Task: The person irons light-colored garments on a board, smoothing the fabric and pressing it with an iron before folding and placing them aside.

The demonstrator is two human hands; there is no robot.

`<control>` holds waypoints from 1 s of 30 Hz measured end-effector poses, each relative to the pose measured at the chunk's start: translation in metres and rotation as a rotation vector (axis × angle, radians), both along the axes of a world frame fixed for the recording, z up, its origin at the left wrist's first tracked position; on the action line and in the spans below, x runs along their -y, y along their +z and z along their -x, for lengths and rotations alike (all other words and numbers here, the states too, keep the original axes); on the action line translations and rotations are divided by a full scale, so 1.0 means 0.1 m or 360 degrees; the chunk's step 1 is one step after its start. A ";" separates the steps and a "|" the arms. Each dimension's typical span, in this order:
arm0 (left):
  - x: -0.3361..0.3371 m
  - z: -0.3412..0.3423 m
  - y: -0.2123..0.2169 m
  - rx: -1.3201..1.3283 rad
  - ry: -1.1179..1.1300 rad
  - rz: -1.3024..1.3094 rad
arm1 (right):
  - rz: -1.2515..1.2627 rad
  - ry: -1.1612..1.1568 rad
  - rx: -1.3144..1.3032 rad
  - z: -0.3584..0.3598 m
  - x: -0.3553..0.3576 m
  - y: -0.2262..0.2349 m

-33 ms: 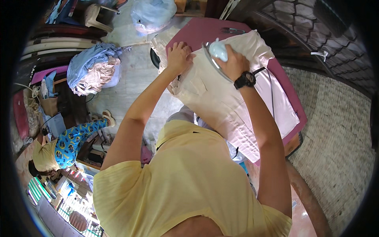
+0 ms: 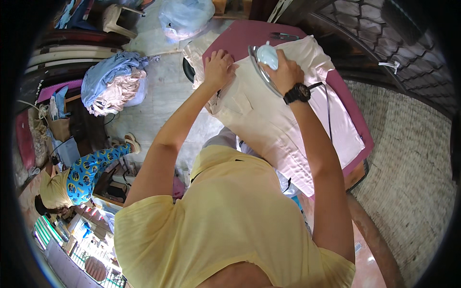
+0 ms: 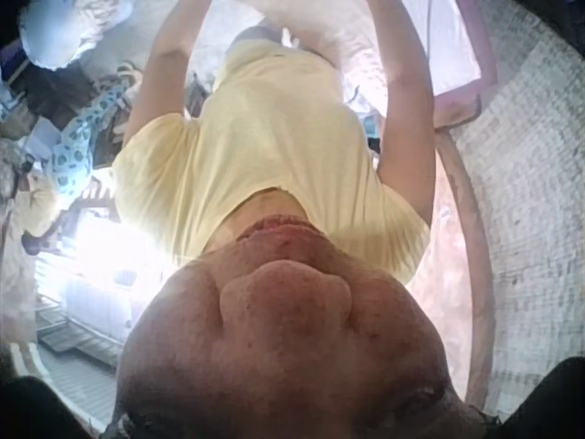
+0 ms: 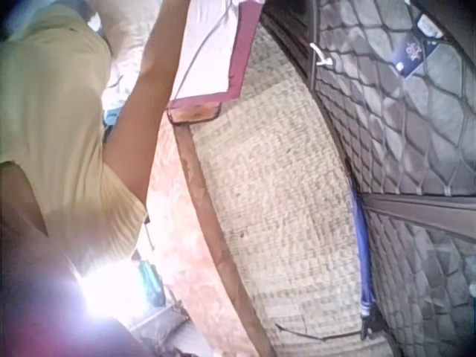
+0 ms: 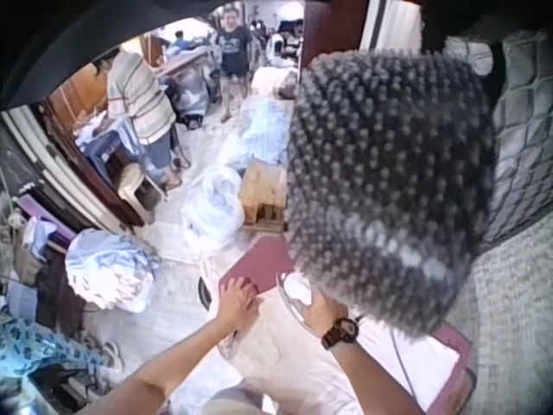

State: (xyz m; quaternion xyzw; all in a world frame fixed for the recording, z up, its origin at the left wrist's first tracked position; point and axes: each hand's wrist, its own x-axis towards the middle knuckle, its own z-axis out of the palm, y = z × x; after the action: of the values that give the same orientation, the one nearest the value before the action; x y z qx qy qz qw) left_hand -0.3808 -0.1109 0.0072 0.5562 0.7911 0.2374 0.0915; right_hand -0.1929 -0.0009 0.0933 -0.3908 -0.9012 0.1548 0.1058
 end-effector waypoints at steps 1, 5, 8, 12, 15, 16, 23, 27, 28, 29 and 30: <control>0.00 -0.01 0.02 0.0091 0.0070 -0.0011 | 0.0040 -0.0092 0.0029 0.08 0.01 0.04; 0.09 0.10 -0.20 0.0644 0.0084 -0.0305 | 0.0049 0.0153 0.0131 0.10 0.10 -0.06; 0.18 0.17 -0.33 0.0850 0.0126 -0.0543 | 0.0121 -0.0075 0.0120 0.31 0.12 -0.01; 0.25 0.07 -0.32 0.0541 0.0118 -0.0511 | -0.0003 0.0041 0.0052 0.41 0.26 -0.13; 0.26 0.00 -0.31 0.0446 0.0139 -0.0446 | 0.0163 -0.0012 0.0120 0.43 0.22 -0.01; 0.25 0.00 -0.32 0.0531 0.0189 -0.0441 | 0.0152 -0.0015 0.0126 0.41 0.24 0.02; 0.27 -0.03 -0.54 0.0755 0.0448 -0.0528 | 0.0211 0.0116 0.0239 -0.67 0.73 0.04; 0.27 -0.10 -0.46 0.0856 0.0513 -0.0510 | 0.0124 0.0170 0.0059 -0.67 0.84 -0.06; 0.27 -0.06 -0.49 0.0957 0.0505 -0.0509 | 0.0109 0.0077 0.0066 -0.49 0.84 -0.05; 0.26 -0.01 -0.55 0.1067 0.0497 -0.0502 | 0.0098 -0.0018 0.0083 -0.30 0.81 -0.03; 0.27 0.03 -0.60 0.1173 0.0487 -0.0491 | 0.0089 -0.0117 0.0096 -0.12 0.79 -0.04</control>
State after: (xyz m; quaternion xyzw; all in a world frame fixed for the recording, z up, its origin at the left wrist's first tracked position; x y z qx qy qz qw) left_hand -0.3835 -0.1384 -0.0524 0.3176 0.7342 0.5466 0.2474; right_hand -0.1811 -0.0796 0.0897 -0.4309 -0.8844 0.1640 0.0731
